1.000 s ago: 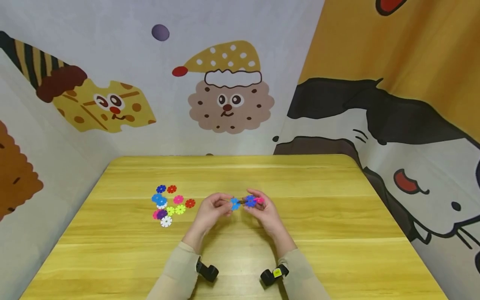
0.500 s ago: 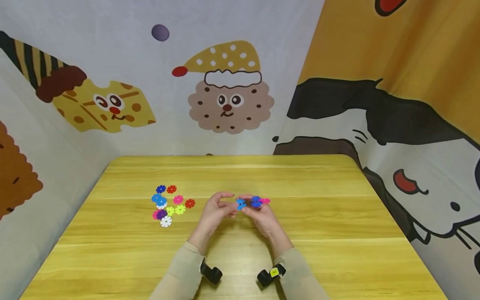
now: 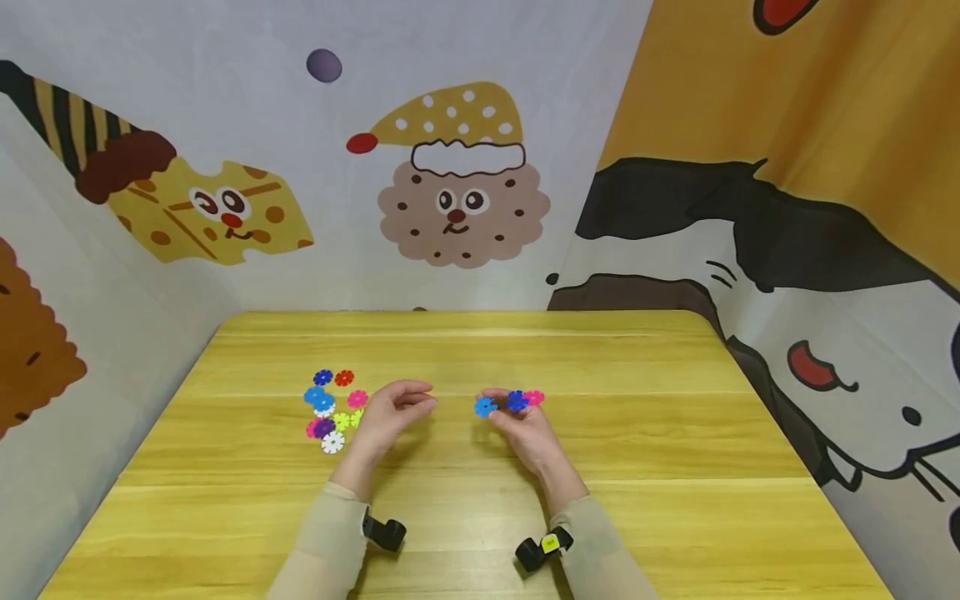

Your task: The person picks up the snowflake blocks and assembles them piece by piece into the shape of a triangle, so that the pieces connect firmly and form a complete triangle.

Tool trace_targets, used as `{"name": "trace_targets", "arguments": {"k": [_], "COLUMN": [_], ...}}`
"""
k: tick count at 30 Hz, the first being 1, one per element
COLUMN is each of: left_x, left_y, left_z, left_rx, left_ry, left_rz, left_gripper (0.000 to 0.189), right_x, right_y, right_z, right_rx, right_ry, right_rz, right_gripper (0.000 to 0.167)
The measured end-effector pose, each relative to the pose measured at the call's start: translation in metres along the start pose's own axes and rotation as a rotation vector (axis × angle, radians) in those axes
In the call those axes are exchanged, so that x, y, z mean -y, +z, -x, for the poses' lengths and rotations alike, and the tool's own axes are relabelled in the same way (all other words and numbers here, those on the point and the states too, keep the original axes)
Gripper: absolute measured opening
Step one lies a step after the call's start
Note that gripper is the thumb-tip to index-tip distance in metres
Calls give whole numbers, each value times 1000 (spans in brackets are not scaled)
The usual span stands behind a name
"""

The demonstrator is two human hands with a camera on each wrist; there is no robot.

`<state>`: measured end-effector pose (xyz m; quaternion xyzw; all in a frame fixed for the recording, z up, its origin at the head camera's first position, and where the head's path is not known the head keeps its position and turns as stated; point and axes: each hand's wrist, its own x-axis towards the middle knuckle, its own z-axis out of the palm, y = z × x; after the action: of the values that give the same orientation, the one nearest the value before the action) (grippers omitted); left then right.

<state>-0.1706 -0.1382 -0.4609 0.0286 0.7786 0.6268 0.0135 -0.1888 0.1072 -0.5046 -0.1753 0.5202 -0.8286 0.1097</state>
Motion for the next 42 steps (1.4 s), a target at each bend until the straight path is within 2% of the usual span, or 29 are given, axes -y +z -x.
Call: {"name": "trace_targets", "arguments": {"k": [4, 9, 13, 16, 20, 26, 35, 42], "left_x": [8, 21, 27, 31, 36, 42, 58, 66], "left_y": [-36, -78, -103, -116, -126, -131, -137, -138], "left_z": [6, 19, 29, 33, 37, 39, 36, 35], "left_rx": [9, 12, 16, 23, 43, 81, 109, 108], "left_ry": [15, 54, 59, 55, 65, 98, 230, 224], "left_rz": [-103, -172, -236, -299, -361, -399, -486, -510], "left_gripper": [41, 43, 45, 47, 47, 45, 36, 30], "right_x": [-1, -1, 0, 2, 3, 3, 1, -1], "right_y": [-1, 0, 1, 1, 2, 3, 2, 1], "right_z": [0, -1, 0, 1, 1, 2, 1, 0], "right_rx": [-9, -10, -24, -45, -56, -57, -56, -58], "right_ry": [6, 6, 13, 23, 41, 45, 47, 50], "right_rz": [5, 11, 11, 4, -2, 5, -3, 12], "right_gripper": [40, 41, 37, 33, 32, 34, 37, 37]}}
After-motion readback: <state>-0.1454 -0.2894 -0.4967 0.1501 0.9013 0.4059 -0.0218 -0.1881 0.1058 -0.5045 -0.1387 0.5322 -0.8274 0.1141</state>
